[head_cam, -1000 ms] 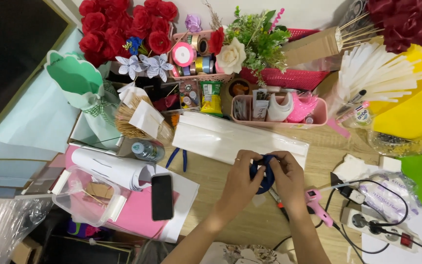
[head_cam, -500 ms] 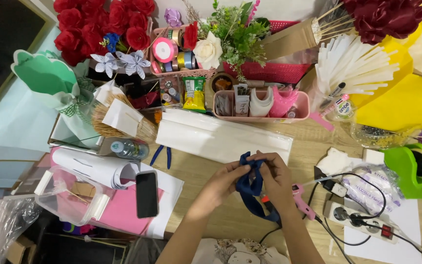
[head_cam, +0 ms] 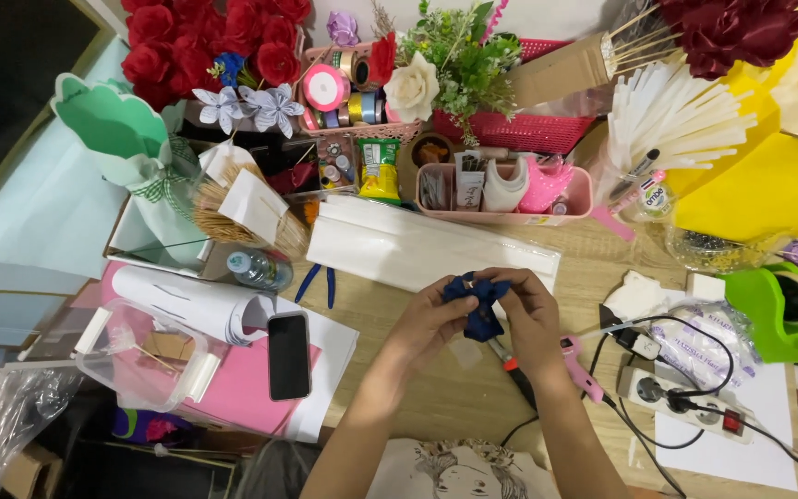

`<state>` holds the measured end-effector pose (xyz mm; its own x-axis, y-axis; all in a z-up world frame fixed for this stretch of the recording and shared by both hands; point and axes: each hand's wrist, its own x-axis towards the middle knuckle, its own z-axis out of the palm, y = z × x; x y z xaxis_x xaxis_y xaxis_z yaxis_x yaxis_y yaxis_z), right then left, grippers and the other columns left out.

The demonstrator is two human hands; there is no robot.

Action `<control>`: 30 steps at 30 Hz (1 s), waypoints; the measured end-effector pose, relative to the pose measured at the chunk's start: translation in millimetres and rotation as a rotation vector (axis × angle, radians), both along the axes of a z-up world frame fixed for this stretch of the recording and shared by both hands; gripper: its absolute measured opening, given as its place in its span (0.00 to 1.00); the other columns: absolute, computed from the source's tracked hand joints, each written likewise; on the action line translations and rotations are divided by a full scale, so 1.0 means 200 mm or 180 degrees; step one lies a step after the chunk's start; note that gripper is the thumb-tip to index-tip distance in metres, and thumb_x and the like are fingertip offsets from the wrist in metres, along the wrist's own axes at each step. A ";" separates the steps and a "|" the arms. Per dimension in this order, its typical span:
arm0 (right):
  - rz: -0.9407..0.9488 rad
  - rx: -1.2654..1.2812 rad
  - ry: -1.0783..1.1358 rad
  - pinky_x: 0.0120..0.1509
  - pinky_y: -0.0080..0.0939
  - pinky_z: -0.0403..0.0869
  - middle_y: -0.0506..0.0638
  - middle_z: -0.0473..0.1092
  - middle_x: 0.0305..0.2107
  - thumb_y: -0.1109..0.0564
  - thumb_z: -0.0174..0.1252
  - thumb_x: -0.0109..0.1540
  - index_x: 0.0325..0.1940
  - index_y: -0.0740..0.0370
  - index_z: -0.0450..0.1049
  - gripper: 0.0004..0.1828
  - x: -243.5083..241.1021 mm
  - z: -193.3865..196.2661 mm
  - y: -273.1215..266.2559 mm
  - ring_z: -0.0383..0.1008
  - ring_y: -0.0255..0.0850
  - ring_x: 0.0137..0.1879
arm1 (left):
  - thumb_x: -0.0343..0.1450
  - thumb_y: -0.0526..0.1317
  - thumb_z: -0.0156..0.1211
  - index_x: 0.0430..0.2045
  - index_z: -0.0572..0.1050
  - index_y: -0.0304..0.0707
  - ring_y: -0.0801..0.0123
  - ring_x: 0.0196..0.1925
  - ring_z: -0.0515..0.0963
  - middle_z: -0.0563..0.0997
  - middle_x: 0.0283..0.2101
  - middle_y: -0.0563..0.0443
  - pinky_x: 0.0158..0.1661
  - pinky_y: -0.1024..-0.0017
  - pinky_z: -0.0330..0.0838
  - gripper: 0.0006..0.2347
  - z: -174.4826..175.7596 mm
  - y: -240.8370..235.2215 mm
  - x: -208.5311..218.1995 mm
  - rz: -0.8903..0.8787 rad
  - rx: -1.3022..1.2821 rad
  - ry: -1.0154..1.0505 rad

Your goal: The person ties a blue ribbon into a bow using a hot glue gun to secure the center. They then retrieve a roll of green tape, cut a piece, and apply it to the back of the bow to reinforce the knot.

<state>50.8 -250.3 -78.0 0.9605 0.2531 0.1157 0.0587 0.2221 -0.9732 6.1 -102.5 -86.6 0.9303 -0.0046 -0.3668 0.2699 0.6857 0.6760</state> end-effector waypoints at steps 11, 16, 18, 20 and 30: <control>-0.0357 0.0435 0.0355 0.59 0.41 0.74 0.58 0.76 0.40 0.62 0.51 0.69 0.41 0.65 0.72 0.06 0.00 0.00 0.04 0.77 0.41 0.47 | 0.77 0.42 0.59 0.30 0.75 0.42 0.77 0.34 0.78 0.73 0.27 0.59 0.40 0.80 0.73 0.08 -0.06 0.14 -0.01 0.0640 0.0480 -0.0149; -0.0441 0.0359 0.0325 0.57 0.39 0.73 0.54 0.74 0.37 0.62 0.50 0.70 0.42 0.65 0.73 0.07 0.03 -0.10 0.01 0.75 0.37 0.44 | 0.79 0.42 0.54 0.33 0.74 0.44 0.77 0.35 0.76 0.72 0.28 0.61 0.43 0.78 0.73 0.07 0.08 0.14 -0.03 0.0653 0.0302 -0.0064; -0.0467 0.0371 0.0311 0.57 0.39 0.74 0.53 0.74 0.36 0.61 0.50 0.70 0.42 0.65 0.73 0.07 0.02 -0.09 0.01 0.75 0.37 0.43 | 0.80 0.41 0.52 0.33 0.74 0.43 0.75 0.34 0.76 0.70 0.27 0.60 0.44 0.77 0.73 0.07 0.02 0.14 -0.02 0.0648 0.0152 -0.0071; -0.0498 0.0333 0.0338 0.55 0.39 0.74 0.52 0.73 0.33 0.62 0.48 0.70 0.41 0.64 0.73 0.08 0.01 -0.06 0.01 0.75 0.38 0.41 | 0.80 0.42 0.52 0.30 0.72 0.44 0.73 0.34 0.77 0.70 0.27 0.59 0.44 0.75 0.73 0.08 -0.03 0.14 -0.01 0.0636 0.0053 -0.0121; -0.0532 0.0293 0.0385 0.54 0.42 0.74 0.54 0.72 0.28 0.62 0.49 0.69 0.37 0.64 0.72 0.08 0.00 -0.03 0.00 0.75 0.41 0.37 | 0.79 0.43 0.50 0.32 0.74 0.47 0.70 0.37 0.78 0.74 0.31 0.56 0.48 0.71 0.73 0.08 0.25 0.12 -0.06 0.0415 -0.0193 -0.0180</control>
